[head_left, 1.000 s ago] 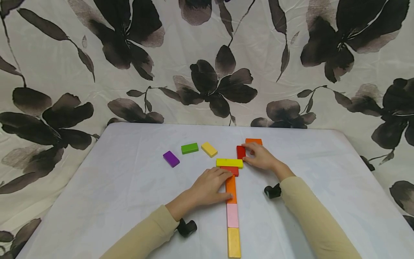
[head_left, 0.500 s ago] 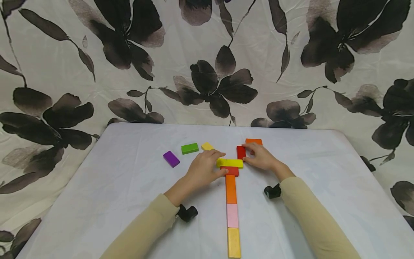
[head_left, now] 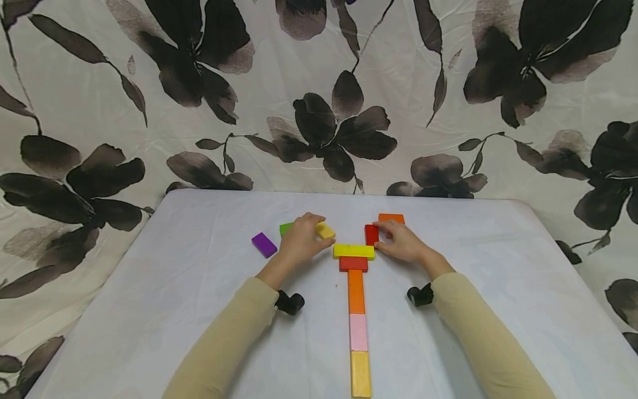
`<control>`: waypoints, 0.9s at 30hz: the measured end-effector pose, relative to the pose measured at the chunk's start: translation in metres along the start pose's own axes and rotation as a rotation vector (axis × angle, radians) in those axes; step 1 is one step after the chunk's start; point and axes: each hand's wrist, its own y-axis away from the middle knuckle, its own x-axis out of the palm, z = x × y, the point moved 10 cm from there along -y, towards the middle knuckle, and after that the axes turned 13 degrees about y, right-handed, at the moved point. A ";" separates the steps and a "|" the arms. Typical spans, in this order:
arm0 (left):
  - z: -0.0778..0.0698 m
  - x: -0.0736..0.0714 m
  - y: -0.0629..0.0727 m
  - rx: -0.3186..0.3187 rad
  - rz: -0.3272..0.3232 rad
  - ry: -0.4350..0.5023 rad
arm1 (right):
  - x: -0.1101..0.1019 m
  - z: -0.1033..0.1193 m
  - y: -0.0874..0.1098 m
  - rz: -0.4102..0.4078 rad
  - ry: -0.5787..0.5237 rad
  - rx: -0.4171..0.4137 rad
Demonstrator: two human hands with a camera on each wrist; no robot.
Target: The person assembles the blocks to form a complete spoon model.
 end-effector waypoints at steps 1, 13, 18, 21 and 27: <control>0.002 0.000 -0.002 -0.010 -0.003 -0.007 | 0.000 0.000 0.000 0.000 0.001 0.001; 0.021 0.008 -0.013 -0.132 0.010 -0.088 | -0.001 0.000 0.001 -0.019 0.014 -0.012; 0.024 0.012 -0.015 -0.174 0.038 -0.101 | 0.001 -0.002 0.000 -0.018 0.015 -0.006; 0.025 0.014 -0.016 -0.181 0.054 -0.116 | 0.001 -0.002 0.001 -0.006 0.004 0.007; 0.024 0.015 -0.018 -0.159 0.055 -0.158 | -0.002 0.001 0.002 -0.022 0.011 -0.004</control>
